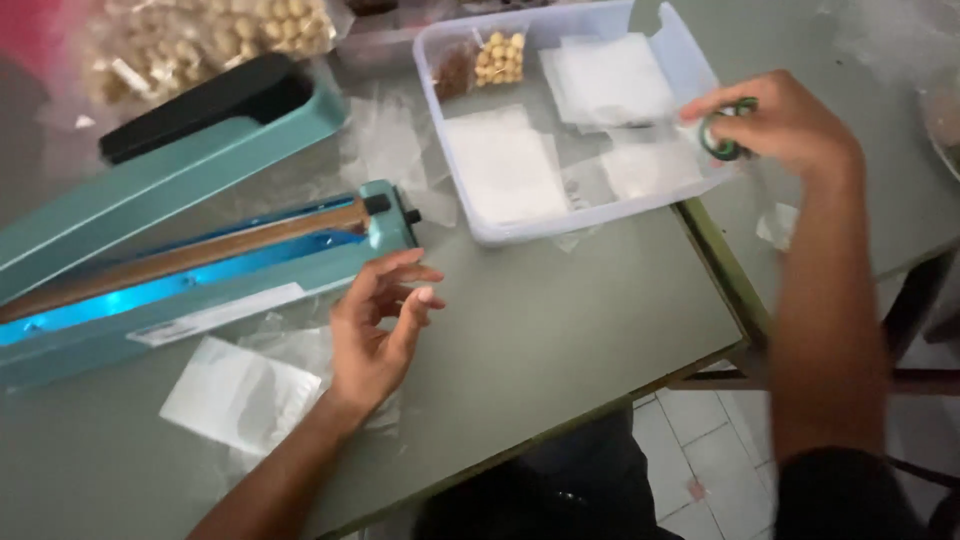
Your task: Trimming the tops of small plastic bags using scissors at a packaging workstation.
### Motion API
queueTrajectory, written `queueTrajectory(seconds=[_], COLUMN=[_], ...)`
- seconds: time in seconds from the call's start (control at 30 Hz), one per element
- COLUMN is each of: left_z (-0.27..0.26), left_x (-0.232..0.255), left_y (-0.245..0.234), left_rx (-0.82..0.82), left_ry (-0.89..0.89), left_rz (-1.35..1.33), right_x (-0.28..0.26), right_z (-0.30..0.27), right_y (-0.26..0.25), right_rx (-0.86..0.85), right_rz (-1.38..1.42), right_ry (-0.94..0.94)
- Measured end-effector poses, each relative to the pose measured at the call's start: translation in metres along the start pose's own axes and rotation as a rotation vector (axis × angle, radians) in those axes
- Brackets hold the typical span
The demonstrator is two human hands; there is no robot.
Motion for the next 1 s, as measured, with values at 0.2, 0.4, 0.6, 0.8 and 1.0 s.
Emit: queueTrajectory(seconds=[0.2,0.4,0.6,0.8,1.0], left_z=[0.002,0.002,0.001,0.0,0.001], left_x=[0.0,0.001,-0.004,-0.005,-0.01], left_y=[-0.002,-0.004,-0.005,-0.004,-0.008], left_rx=[-0.002,0.007,-0.007,-0.005,0.025], left_ry=[0.002,-0.042,0.04,0.02,-0.002], left_rz=[0.019,-0.015,-0.011,-0.015,-0.201], right_x=[0.005,-0.013,-0.003,0.006,-0.092], right_z=[0.018,0.025,0.032,0.036,-0.036], right_y=[0.004,0.01,0.011,0.016,0.015], right_rx=[-0.104,-0.227,-0.244,-0.244,-0.002], right_rz=[-0.113,-0.171,-0.266,-0.4,-0.256], right_ry=[0.176,0.349,0.313,0.285,-0.11])
Point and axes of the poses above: each hand's wrist, its own z-axis towards the middle knuckle, its own y-axis out of the palm, x = y × z, the point moved 3 cm from there along z, towards the middle knuckle, and after that the axes turned 3 degrees about z, right-handed, at the moved point
